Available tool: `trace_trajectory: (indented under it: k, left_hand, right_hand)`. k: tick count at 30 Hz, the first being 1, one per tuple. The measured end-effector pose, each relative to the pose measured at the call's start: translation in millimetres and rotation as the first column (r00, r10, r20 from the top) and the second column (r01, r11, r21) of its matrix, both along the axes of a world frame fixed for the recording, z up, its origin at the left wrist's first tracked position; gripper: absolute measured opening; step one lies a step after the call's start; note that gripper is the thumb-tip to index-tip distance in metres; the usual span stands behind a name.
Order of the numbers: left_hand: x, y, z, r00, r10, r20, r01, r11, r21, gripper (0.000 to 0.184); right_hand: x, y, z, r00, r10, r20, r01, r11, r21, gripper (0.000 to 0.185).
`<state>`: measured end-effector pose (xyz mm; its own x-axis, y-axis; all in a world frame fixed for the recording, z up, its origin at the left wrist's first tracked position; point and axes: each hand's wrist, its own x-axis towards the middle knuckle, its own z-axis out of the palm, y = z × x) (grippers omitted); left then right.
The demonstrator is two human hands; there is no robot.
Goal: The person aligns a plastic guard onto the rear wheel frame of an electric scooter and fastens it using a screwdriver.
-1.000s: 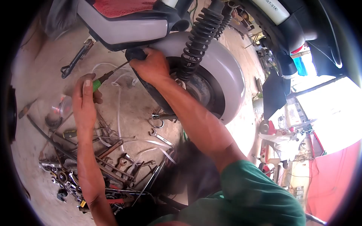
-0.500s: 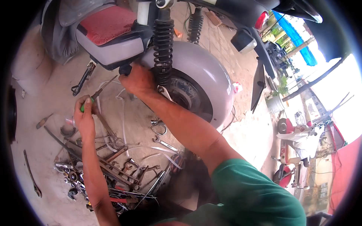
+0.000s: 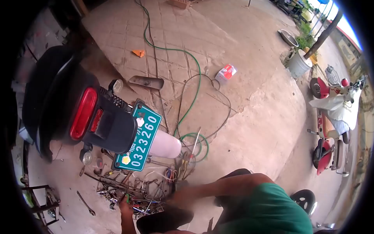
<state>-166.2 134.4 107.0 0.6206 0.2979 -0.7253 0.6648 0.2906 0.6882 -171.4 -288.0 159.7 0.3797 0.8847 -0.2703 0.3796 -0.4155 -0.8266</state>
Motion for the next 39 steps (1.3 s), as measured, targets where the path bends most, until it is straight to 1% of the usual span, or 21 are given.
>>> trace_trajectory:
  k: [2, 3, 5, 7, 9, 11, 12, 15, 16, 19, 20, 21, 23, 24, 25, 28, 31, 32, 34, 36, 39]
  left_hand:
    - [-47.8, -10.4, 20.5, 0.978, -0.092, -0.188, 0.123, 0.979, 0.161, 0.017]
    - [-79.9, 2.8, 18.0, 0.959, -0.055, -0.278, 0.140, 0.944, 0.299, 0.016]
    - [-104.1, -12.4, 89.8, 0.882, 0.012, -0.471, 0.204, 0.891, 0.406, 0.008]
    - [-123.5, -22.3, 157.7, 0.795, -0.008, -0.606, 0.261, 0.907, 0.330, 0.009]
    - [-133.1, -76.5, 235.9, 0.720, -0.006, -0.694, 0.378, 0.842, 0.385, 0.024]
    - [-132.9, -134.9, 297.8, 0.596, -0.114, -0.795, 0.536, 0.793, 0.289, 0.021]
    - [-165.0, -77.0, 272.8, 0.585, -0.539, -0.607, 0.604, 0.788, -0.118, 0.027]
    - [-141.6, -185.3, 296.5, 0.622, -0.442, -0.646, 0.457, 0.875, -0.158, 0.023]
    - [-134.6, -216.4, 302.8, 0.622, -0.457, -0.636, 0.428, 0.878, -0.213, 0.023]
    - [-106.2, -311.2, 318.8, 0.583, -0.504, -0.637, 0.453, 0.853, -0.260, 0.024]
    - [-92.2, -341.9, 322.4, 0.567, -0.522, -0.637, 0.481, 0.838, -0.258, 0.024]
    - [-75.8, -371.1, 324.0, 0.555, -0.534, -0.638, 0.495, 0.828, -0.262, 0.024]
    - [-36.7, -426.1, 324.8, 0.547, -0.541, -0.639, 0.497, 0.824, -0.271, 0.024]
    - [-10.3, -451.1, 322.3, 0.545, -0.548, -0.635, 0.501, 0.820, -0.277, 0.024]
    - [19.4, -474.5, 317.9, 0.540, -0.562, -0.627, 0.515, 0.810, -0.282, 0.024]
    - [135.9, -561.5, 322.0, 0.529, -0.602, -0.599, 0.587, 0.769, -0.254, 0.024]
    - [284.2, -658.2, 336.4, 0.608, -0.625, -0.489, 0.650, 0.746, -0.145, 0.024]
    - [327.7, -675.4, 329.1, 0.660, -0.610, -0.438, 0.628, 0.768, -0.125, 0.024]
    - [421.5, -722.8, 335.5, 0.686, -0.612, -0.393, 0.646, 0.761, -0.060, 0.026]
    - [505.8, -784.7, 364.6, 0.689, -0.625, -0.367, 0.674, 0.739, 0.007, 0.028]
    - [594.5, -863.6, 397.6, 0.761, -0.584, -0.284, 0.622, 0.781, 0.061, 0.030]
  right_hand:
    - [-21.8, -115.4, 43.7, 0.995, -0.087, -0.048, 0.063, 0.926, -0.373, 0.045]
    - [-51.1, -167.6, 44.0, 0.958, -0.284, 0.032, 0.271, 0.868, -0.416, 0.039]
    - [-92.8, -260.9, 108.9, 0.755, -0.633, 0.172, 0.644, 0.664, -0.381, 0.042]
    - [-139.8, -322.1, 161.7, 0.694, -0.706, 0.139, 0.662, 0.551, -0.508, 0.045]
    - [-210.6, -360.4, 171.9, 0.467, -0.881, -0.077, 0.710, 0.426, -0.561, 0.050]
    - [-251.5, -382.8, 192.6, 0.403, -0.885, -0.233, 0.568, 0.441, -0.695, 0.048]
    - [-265.6, -392.5, 203.0, 0.369, -0.891, -0.264, 0.559, 0.440, -0.703, 0.049]
    - [-269.0, -416.2, 224.5, 0.354, -0.899, -0.259, 0.552, 0.424, -0.718, 0.045]
    - [-250.3, -429.4, 243.1, 0.404, -0.874, -0.269, 0.558, 0.469, -0.685, 0.038]
    - [-236.7, -471.9, 204.9, 0.613, -0.761, -0.211, 0.587, 0.618, -0.522, 0.029]
    - [-217.4, -487.9, 208.8, 0.370, -0.885, -0.281, 0.748, 0.463, -0.475, 0.024]
    - [-193.5, -507.1, 198.1, 0.413, -0.885, -0.215, 0.744, 0.464, -0.481, 0.022]
    - [-150.7, -565.1, 221.5, 0.432, -0.895, -0.111, 0.861, 0.446, -0.244, 0.024]
    - [-118.6, -588.0, 253.7, 0.021, -0.927, -0.375, 0.902, 0.179, -0.393, 0.024]
    - [-83.6, -612.2, 272.3, -0.418, -0.748, -0.516, 0.811, -0.051, -0.583, 0.024]
    - [-51.0, -685.3, 303.2, -0.692, -0.561, -0.454, 0.665, -0.252, -0.703, 0.023]
    - [1.3, -741.9, 342.7, -0.818, -0.467, -0.335, 0.524, -0.367, -0.768, 0.018]
    - [-62.1, -767.6, 278.2, -0.792, -0.288, -0.538, 0.609, -0.312, -0.730, 0.031]
    - [-8.7, -776.4, 338.4, -0.780, -0.497, -0.380, 0.551, -0.257, -0.794, 0.021]
    - [6.6, -800.1, 334.3, -0.902, -0.368, -0.228, 0.331, -0.248, -0.910, 0.017]
    - [77.7, -861.5, 331.3, -0.870, -0.443, -0.216, 0.311, -0.153, -0.938, 0.014]
